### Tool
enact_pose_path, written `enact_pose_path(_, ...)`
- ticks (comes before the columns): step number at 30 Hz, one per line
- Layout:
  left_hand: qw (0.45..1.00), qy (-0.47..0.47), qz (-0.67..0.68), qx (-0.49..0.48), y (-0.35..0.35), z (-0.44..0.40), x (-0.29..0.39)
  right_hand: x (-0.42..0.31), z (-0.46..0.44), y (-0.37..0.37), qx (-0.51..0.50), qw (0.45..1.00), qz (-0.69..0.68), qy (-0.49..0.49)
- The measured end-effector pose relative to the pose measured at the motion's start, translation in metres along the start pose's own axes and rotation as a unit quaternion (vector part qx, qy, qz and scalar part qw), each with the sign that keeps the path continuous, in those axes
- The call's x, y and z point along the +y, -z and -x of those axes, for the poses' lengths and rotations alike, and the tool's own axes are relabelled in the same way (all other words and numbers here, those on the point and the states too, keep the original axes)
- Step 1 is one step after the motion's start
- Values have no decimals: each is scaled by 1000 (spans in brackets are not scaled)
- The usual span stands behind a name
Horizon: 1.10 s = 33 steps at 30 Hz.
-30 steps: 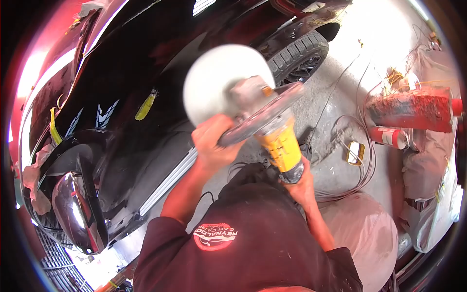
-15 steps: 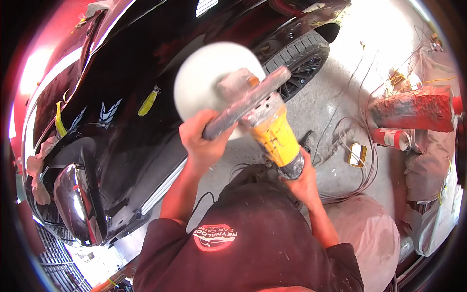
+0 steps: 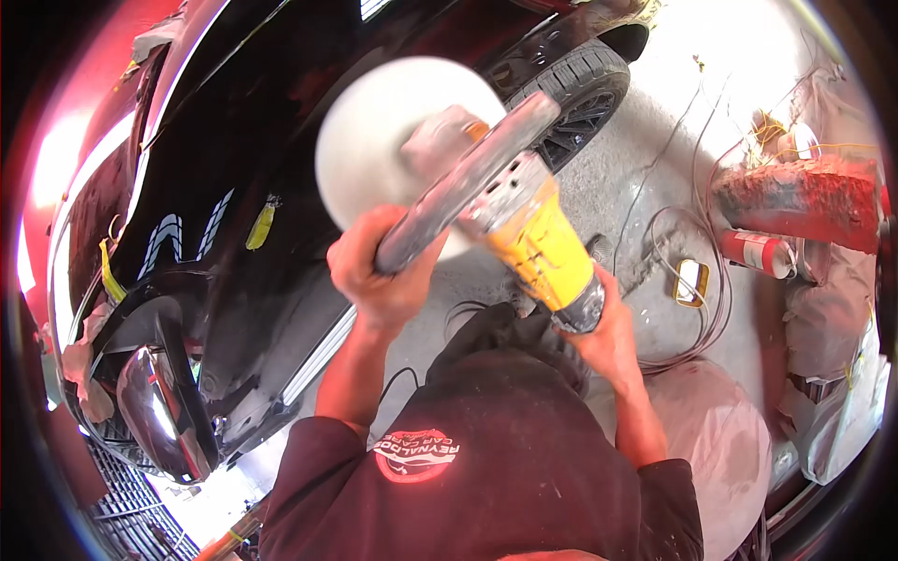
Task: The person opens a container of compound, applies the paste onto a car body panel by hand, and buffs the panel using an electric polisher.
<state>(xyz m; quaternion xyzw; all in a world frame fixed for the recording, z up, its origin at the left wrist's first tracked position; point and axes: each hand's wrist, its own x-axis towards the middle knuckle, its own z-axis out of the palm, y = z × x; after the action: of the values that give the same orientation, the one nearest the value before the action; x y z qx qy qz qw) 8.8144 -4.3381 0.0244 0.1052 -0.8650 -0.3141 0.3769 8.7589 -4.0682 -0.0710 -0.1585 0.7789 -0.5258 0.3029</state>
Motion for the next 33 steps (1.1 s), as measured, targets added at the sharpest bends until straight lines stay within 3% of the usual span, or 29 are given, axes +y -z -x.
enact_pose_path(2, 998, 34, 53, 1, 6, 9, 3, 4, 5, -2, -22, 1000, 3, -7)
enact_pose_path(5, 1000, 18, -5, -17, 4, 0, 9, 0, 4, 1, -20, 1000, -8, -8)
enact_pose_path(10, 1000, -19, -15, -10, -41, -45, 5, -1, -17, 22, 46, 999, -14, -6)
enact_pose_path(17, 991, -14, 134, -25, -100, -100, 3, -3, -51, 48, 105, 994, -21, 0)
enact_pose_path(21, 998, -51, 26, -19, -68, -73, 1, 1, -35, 28, 92, 996, -16, 10)
enact_pose_path(22, 999, -44, 4, -22, -56, -61, 2, 1, -29, 23, 85, 995, 40, 22)
enact_pose_path(25, 997, -24, -61, -36, -11, -15, 3, 13, -10, -4, 26, 997, -60, -31)
enact_pose_path(27, 999, 13, -40, -30, 14, 20, -1, 21, 1, -19, -5, 999, -45, 5)
enact_pose_path(29, 1000, -19, 6, 11, 26, 37, -3, 27, 11, -30, -50, 998, -34, -22)
enact_pose_path(33, 999, 1, 43, -19, 36, 58, -5, 39, 23, -42, -80, 996, -27, -34)
